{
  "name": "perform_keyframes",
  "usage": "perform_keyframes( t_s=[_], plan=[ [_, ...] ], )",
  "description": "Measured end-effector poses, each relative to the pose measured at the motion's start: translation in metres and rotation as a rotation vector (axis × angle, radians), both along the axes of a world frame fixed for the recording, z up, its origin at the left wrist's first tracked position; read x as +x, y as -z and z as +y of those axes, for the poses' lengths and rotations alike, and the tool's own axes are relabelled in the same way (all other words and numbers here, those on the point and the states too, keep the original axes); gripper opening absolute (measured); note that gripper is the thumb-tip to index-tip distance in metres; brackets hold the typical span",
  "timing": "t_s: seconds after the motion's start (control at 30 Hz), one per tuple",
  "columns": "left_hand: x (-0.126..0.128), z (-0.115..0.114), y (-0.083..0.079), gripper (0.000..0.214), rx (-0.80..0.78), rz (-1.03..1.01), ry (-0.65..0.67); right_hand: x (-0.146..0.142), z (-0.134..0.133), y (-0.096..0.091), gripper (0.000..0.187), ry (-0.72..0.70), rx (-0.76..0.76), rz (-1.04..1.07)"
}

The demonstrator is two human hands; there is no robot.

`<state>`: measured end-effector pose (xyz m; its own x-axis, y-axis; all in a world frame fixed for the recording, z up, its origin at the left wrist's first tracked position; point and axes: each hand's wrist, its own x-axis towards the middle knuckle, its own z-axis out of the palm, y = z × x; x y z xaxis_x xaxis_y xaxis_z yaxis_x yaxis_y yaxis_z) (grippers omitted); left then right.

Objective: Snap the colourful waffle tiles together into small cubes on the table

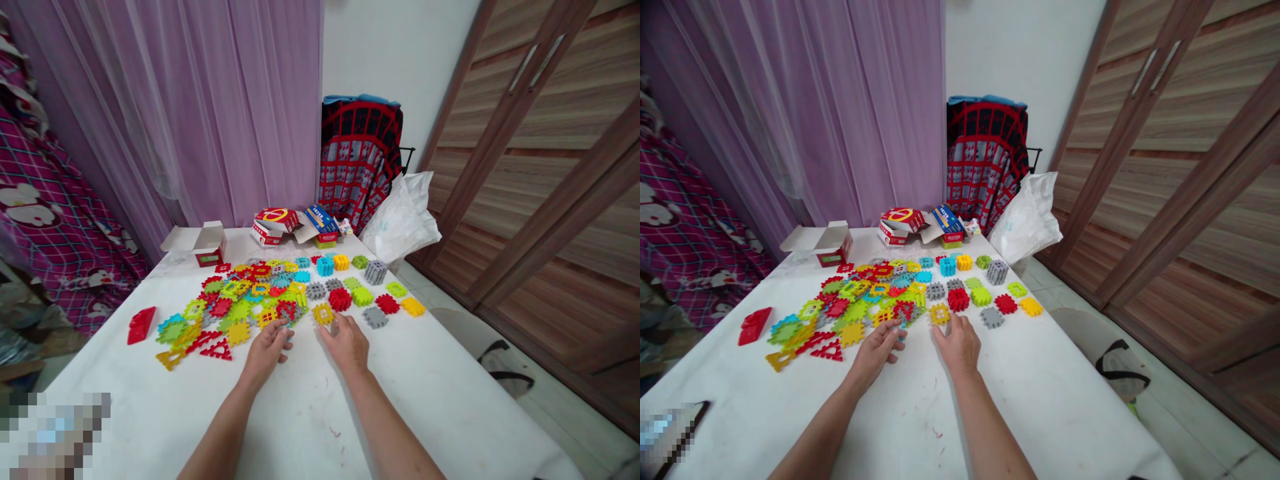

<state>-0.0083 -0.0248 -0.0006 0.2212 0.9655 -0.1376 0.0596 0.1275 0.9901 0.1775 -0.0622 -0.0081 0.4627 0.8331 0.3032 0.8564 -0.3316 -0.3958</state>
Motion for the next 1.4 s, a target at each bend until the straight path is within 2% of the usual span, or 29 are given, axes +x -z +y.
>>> perform_keyframes(
  t_s=[0.17,0.47,0.9,1.4],
  plan=[
    [-0.001,-0.001,0.000,0.049,-0.023,-0.026,-0.002,-0.002,0.004,-0.004,0.043,0.037,-0.069,-0.045],
    [-0.002,-0.002,-0.004,0.049,-0.050,-0.057,0.018,0.000,0.011,0.002,0.045,0.042,-0.082,-0.097],
    [-0.002,-0.003,-0.004,0.047,-0.047,-0.074,0.016,-0.002,0.012,-0.005,0.045,0.046,-0.148,-0.095],
    [-0.002,-0.004,-0.005,0.046,-0.037,-0.070,0.014,-0.003,0.012,-0.004,0.046,0.035,-0.141,-0.092]
  ],
)
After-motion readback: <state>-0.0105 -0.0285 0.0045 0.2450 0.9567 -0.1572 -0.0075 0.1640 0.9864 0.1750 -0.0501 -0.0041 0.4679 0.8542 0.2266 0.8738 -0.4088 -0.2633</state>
